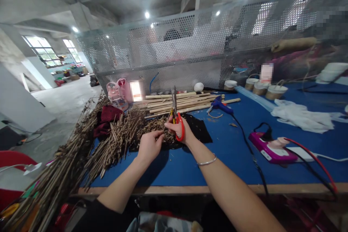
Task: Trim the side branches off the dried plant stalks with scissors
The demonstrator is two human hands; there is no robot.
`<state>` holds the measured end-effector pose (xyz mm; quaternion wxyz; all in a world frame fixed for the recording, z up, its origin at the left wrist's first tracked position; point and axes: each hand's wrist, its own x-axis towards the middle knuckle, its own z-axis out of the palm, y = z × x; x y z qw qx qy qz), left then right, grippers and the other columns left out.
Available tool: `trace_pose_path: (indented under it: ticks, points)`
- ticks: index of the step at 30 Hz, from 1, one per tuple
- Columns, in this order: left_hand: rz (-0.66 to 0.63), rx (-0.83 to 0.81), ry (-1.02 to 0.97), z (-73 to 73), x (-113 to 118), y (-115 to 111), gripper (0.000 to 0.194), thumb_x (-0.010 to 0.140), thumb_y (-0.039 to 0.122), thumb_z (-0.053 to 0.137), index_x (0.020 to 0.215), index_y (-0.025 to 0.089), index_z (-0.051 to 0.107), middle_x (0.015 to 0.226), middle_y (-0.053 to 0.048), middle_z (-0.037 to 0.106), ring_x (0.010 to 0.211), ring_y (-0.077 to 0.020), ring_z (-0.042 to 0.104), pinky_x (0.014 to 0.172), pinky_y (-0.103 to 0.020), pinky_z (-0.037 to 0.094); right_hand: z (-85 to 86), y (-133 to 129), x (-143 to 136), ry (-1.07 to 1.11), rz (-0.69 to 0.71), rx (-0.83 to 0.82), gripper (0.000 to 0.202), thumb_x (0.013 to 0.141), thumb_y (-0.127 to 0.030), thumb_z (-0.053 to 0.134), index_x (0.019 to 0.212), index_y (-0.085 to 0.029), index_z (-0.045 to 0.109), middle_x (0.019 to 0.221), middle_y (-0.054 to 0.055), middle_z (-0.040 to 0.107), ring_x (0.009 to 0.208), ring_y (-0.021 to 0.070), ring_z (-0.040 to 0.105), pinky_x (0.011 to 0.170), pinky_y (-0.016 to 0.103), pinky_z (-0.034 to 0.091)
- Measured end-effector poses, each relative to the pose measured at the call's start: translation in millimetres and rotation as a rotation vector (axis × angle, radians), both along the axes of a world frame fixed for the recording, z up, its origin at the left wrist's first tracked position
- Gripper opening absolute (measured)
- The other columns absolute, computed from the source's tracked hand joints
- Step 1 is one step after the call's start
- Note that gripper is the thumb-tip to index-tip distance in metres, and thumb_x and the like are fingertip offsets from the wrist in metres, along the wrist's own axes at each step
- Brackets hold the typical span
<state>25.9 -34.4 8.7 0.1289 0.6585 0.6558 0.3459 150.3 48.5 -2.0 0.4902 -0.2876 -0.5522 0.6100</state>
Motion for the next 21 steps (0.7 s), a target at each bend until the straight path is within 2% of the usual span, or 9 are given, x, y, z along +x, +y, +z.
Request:
trace_pose_path:
  ticks: [2, 5, 7, 9, 10, 13, 16, 21]
  points:
    - [-0.011, -0.001, 0.027, -0.1, 5.5, -0.1, 0.026, 0.081, 0.027, 0.047, 0.097, 0.021, 0.067, 0.09, -0.006, 0.069, 0.082, -0.0185, 0.063, 0.076, -0.027, 0.044, -1.9, 0.3, -0.8, -0.018, -0.04, 0.004, 0.034, 0.057, -0.033, 0.07, 0.072, -0.019, 0.042, 0.051, -0.008, 0.043, 0.041, 0.0057, 0.038, 0.039, 0.02, 0.028]
    - [-0.061, -0.007, 0.039, -0.7, 10.9, -1.5, 0.026, 0.082, 0.028, 0.047, 0.098, 0.022, 0.067, 0.087, -0.006, 0.07, 0.077, -0.0179, 0.063, 0.072, -0.027, 0.045, -3.2, 0.0, -1.1, -0.06, -0.061, 0.021, 0.033, 0.06, -0.035, 0.069, 0.072, -0.019, 0.042, 0.055, -0.006, 0.048, 0.045, 0.0082, 0.045, 0.044, 0.022, 0.036]
    - [-0.084, -0.006, 0.018, -1.2, 5.2, -3.3, 0.027, 0.081, 0.029, 0.049, 0.1, 0.021, 0.066, 0.09, -0.006, 0.069, 0.079, -0.0175, 0.062, 0.075, -0.026, 0.045, -3.4, 1.2, 0.4, -0.079, -0.061, 0.023, 0.034, 0.059, -0.034, 0.07, 0.074, -0.019, 0.043, 0.057, -0.005, 0.051, 0.047, 0.0095, 0.048, 0.046, 0.024, 0.038]
    - [-0.038, 0.003, -0.005, -1.8, -12.5, -5.7, 0.027, 0.08, 0.029, 0.051, 0.1, 0.019, 0.066, 0.097, -0.007, 0.068, 0.088, -0.0174, 0.061, 0.081, -0.026, 0.043, -3.6, 5.1, 3.9, -0.059, -0.063, 0.006, 0.035, 0.058, -0.034, 0.071, 0.074, -0.019, 0.043, 0.055, -0.006, 0.051, 0.046, 0.0096, 0.048, 0.044, 0.023, 0.037]
    - [0.03, -0.003, -0.004, -2.3, -25.4, -6.8, 0.025, 0.08, 0.027, 0.051, 0.098, 0.018, 0.067, 0.098, -0.007, 0.067, 0.089, -0.0169, 0.06, 0.083, -0.026, 0.042, -3.8, 8.0, 6.1, -0.033, -0.073, -0.013, 0.036, 0.057, -0.033, 0.071, 0.074, -0.02, 0.042, 0.055, -0.006, 0.051, 0.045, 0.0094, 0.048, 0.043, 0.022, 0.036]
    - [0.19, -0.117, 0.126, -5.1, -67.5, -9.0, 0.02, 0.077, 0.022, 0.054, 0.089, 0.017, 0.069, 0.093, -0.007, 0.068, 0.087, -0.018, 0.061, 0.081, -0.026, 0.042, -4.8, 18.5, 13.2, 0.055, -0.105, -0.091, 0.036, 0.056, -0.032, 0.071, 0.071, -0.02, 0.041, 0.054, -0.006, 0.052, 0.043, 0.0082, 0.047, 0.039, 0.019, 0.032]
    - [0.189, -0.201, 0.218, -8.9, -90.0, -8.9, 0.02, 0.076, 0.024, 0.055, 0.088, 0.019, 0.07, 0.092, -0.007, 0.068, 0.085, -0.0182, 0.061, 0.079, -0.025, 0.043, -6.5, 26.4, 17.5, 0.122, -0.093, -0.174, 0.036, 0.054, -0.03, 0.071, 0.067, -0.019, 0.04, 0.053, -0.006, 0.053, 0.041, 0.007, 0.045, 0.037, 0.018, 0.029]
    - [0.157, -0.303, 0.385, -11.6, -76.6, -5.8, 0.019, 0.075, 0.024, 0.053, 0.082, 0.022, 0.07, 0.091, -0.008, 0.067, 0.084, -0.0196, 0.061, 0.075, -0.026, 0.043, -7.9, 29.0, 18.3, 0.17, -0.104, -0.231, 0.034, 0.052, -0.027, 0.071, 0.064, -0.019, 0.04, 0.05, -0.005, 0.053, 0.038, 0.0063, 0.044, 0.035, 0.018, 0.029]
